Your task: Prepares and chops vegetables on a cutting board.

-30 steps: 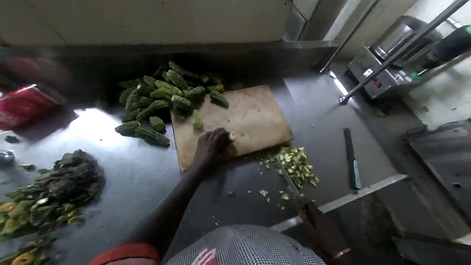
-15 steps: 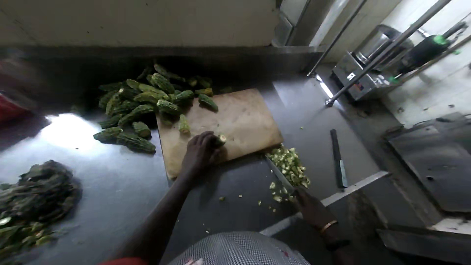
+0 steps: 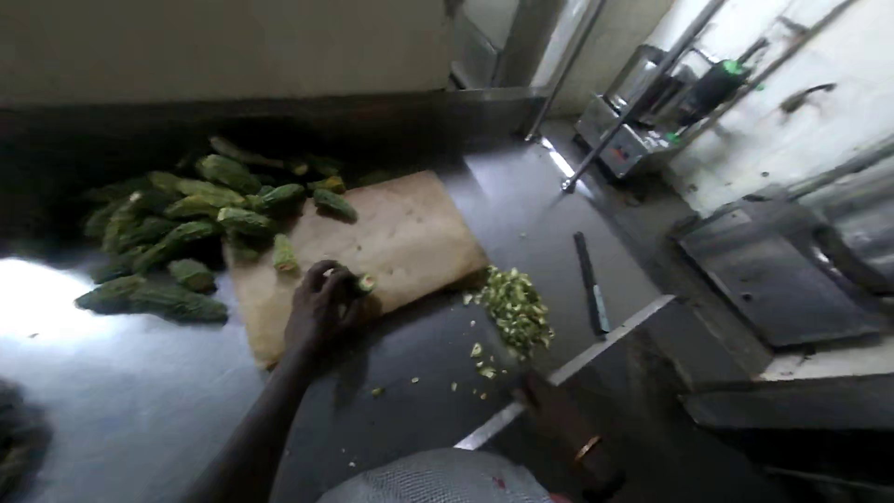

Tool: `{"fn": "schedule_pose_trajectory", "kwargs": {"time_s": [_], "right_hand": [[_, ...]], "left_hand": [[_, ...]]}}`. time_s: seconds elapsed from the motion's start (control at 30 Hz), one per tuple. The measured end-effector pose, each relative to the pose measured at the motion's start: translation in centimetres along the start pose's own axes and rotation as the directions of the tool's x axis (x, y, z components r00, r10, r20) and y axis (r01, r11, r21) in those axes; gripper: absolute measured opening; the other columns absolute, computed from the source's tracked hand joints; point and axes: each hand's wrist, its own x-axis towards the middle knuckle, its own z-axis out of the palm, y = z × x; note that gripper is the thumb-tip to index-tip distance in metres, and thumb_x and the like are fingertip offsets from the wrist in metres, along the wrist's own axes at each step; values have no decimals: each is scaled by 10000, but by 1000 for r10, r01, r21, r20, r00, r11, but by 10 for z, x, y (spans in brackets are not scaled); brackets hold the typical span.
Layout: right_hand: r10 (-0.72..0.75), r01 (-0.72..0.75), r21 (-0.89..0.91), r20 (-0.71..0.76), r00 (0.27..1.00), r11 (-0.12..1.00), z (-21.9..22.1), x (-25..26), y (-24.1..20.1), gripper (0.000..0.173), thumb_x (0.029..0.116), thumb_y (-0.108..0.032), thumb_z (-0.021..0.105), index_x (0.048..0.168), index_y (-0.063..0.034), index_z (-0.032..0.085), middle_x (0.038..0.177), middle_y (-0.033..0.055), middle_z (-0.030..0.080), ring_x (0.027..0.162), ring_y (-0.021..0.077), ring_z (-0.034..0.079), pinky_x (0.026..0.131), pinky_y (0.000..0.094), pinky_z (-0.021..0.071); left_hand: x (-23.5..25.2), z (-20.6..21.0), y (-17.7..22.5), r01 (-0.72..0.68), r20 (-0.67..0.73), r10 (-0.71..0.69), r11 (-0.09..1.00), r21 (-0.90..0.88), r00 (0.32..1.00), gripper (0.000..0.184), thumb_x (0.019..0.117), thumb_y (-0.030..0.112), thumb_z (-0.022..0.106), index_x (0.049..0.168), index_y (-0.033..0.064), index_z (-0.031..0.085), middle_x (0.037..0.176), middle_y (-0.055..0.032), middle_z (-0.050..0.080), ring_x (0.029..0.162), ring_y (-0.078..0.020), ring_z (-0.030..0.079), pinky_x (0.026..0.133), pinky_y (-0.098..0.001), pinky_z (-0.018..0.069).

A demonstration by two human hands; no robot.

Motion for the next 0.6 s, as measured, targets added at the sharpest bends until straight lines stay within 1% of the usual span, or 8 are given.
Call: {"fn": "schedule_pose_trajectory", "kwargs": {"time_s": [0.03, 0.13, 0.23, 0.3, 0.4, 0.47, 0.53, 0.6], "right_hand": [[-58, 57, 18, 35, 998, 998, 9, -11, -6, 511, 1079, -431, 457, 1500, -148, 516, 1370, 162, 638, 1195, 327, 662, 1016, 539, 528], [-199, 188, 80, 158, 967, 979, 34, -18, -7, 501, 1078, -463, 435, 1519, -238, 513, 1413, 118, 619, 1246, 306, 636, 1032, 554, 512], [-96, 86, 109, 95, 991, 990, 13, -4, 22, 488, 1081, -425, 464, 1485, -166, 553, 1454, 137, 589, 1326, 298, 582, 1127, 515, 451], [-23, 20, 76, 41, 999, 997, -18, 13, 45, 471, 1099, -382, 451, 1520, -181, 514, 1517, 110, 544, 1367, 275, 554, 1157, 489, 427], [5, -7, -36, -61, 998, 999, -46, 49, 82, 450, 1092, -381, 479, 1524, -258, 517, 1464, 119, 578, 1299, 306, 597, 1086, 523, 476], [-11, -4, -110, -135, 991, 994, -51, 66, 96, 457, 1084, -406, 493, 1519, -271, 520, 1392, 122, 620, 1236, 321, 631, 1032, 535, 513], [-30, 9, -132, -160, 987, 991, -53, 69, 94, 464, 1089, -402, 483, 1532, -269, 506, 1393, 121, 625, 1230, 317, 637, 1032, 522, 516], [-30, 17, -90, -144, 989, 996, -54, 57, 81, 480, 1094, -365, 471, 1554, -228, 472, 1413, 144, 610, 1245, 329, 633, 1047, 525, 512]], "left_hand": [[0, 0, 0, 3, 6, -3, 1000, -5, 1000, 474, 892, 257, 765, 1325, 138, 611, 1532, -123, 444, 1315, -396, 516, 1021, -632, 468], [-1, 1, -1, -2, -9, 2, 1000, -16, 1000, 496, 876, 291, 759, 1316, 120, 604, 1510, -155, 452, 1333, -420, 490, 1036, -650, 447], [1, 0, 2, -12, -38, 12, 1000, 9, 999, 491, 873, 336, 754, 1282, 103, 614, 1480, -178, 473, 1322, -434, 495, 1036, -648, 444], [0, 0, 2, 8, -37, -7, 1000, 19, 999, 497, 858, 321, 774, 1277, 104, 617, 1486, -172, 472, 1341, -438, 480, 1048, -649, 436], [1, -1, 0, 35, -31, -35, 999, 19, 999, 533, 864, 369, 782, 1286, 90, 614, 1490, -189, 474, 1350, -455, 469, 1064, -659, 415], [3, 0, -2, 38, -28, -38, 999, 22, 999, 563, 867, 405, 762, 1304, 90, 598, 1471, -196, 493, 1353, -443, 474, 1086, -650, 396], [2, 2, -1, 6, -82, -8, 1000, -28, 997, 539, 856, 352, 760, 1275, 50, 606, 1415, -224, 534, 1309, -434, 514, 1075, -626, 413], [0, 6, 17, 6, -137, -26, 989, -145, 990, 503, 851, 234, 795, 1243, -20, 607, 1400, -265, 528, 1289, -413, 530, 1063, -551, 457]]}}
